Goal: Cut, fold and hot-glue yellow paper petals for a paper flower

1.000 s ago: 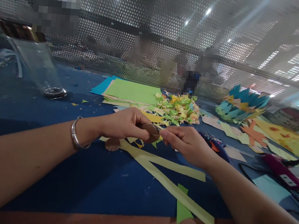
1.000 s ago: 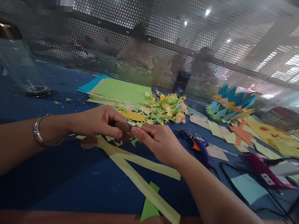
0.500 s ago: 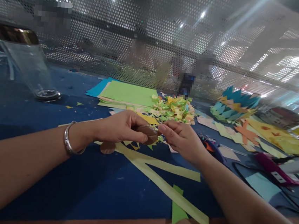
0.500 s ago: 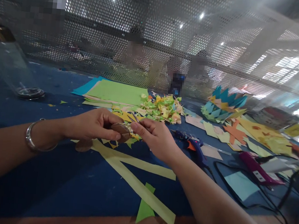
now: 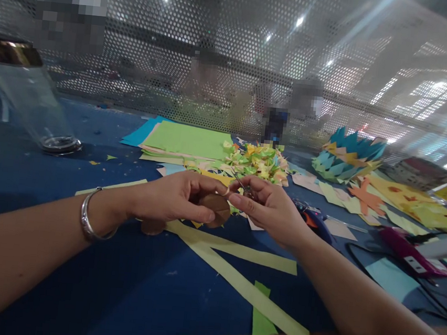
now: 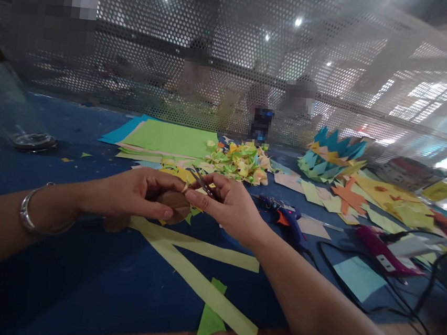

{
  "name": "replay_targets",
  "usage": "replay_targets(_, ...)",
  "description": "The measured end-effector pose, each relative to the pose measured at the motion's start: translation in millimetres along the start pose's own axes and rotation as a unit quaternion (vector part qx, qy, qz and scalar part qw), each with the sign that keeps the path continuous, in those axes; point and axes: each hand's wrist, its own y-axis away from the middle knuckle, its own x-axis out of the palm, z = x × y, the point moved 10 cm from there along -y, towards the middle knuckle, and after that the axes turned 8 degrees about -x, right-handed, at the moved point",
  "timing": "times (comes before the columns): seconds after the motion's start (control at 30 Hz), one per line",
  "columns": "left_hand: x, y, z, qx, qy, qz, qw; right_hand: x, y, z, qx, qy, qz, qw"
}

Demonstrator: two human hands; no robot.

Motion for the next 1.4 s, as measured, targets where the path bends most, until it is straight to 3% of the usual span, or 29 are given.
replay_targets(0.23,9.8,1,-1,-0.011,0.050,0.040,0.998,4,0,4,-0.010,0.009,0.024,1.000)
replay_targets(0.37,17.8,2,2,-0.032,0.071,0.049,0.996,-3,0,1,-0.029,0.038,0.002,0.999)
replay_targets(0.63,12.3,6,14,-0.111,-0.032,0.041,0.992,-26,-2,-3,-0.030,0.084,-0.074,0.993)
replay_targets(0.77,11.3,8,23,-0.155,-0.073,0.044,0.984,-37,-5,1,-0.029,0.164,-0.075,0.983)
replay_targets(0.83,10.8,8,22,-0.147,-0.122,0.035,0.981,-40,-5,-2,-0.014,0.191,-0.072,0.979)
replay_targets(0.9,3.1,7,13,-0.106,-0.227,-0.012,0.968,-42,-5,-4,-0.001,0.196,-0.079,0.977)
replay_targets(1.03,-12.9,7,-9,-0.033,-0.403,-0.118,0.907,-47,-3,1,-0.015,0.208,-0.108,0.972)
replay_targets(1.17,-6.8,6,-7,-0.044,-0.439,-0.098,0.892,-55,0,12,-0.053,0.232,-0.142,0.961)
replay_targets(1.4,7.3,5,-6,-0.044,-0.443,-0.064,0.893,-61,2,18,-0.082,0.275,-0.157,0.945)
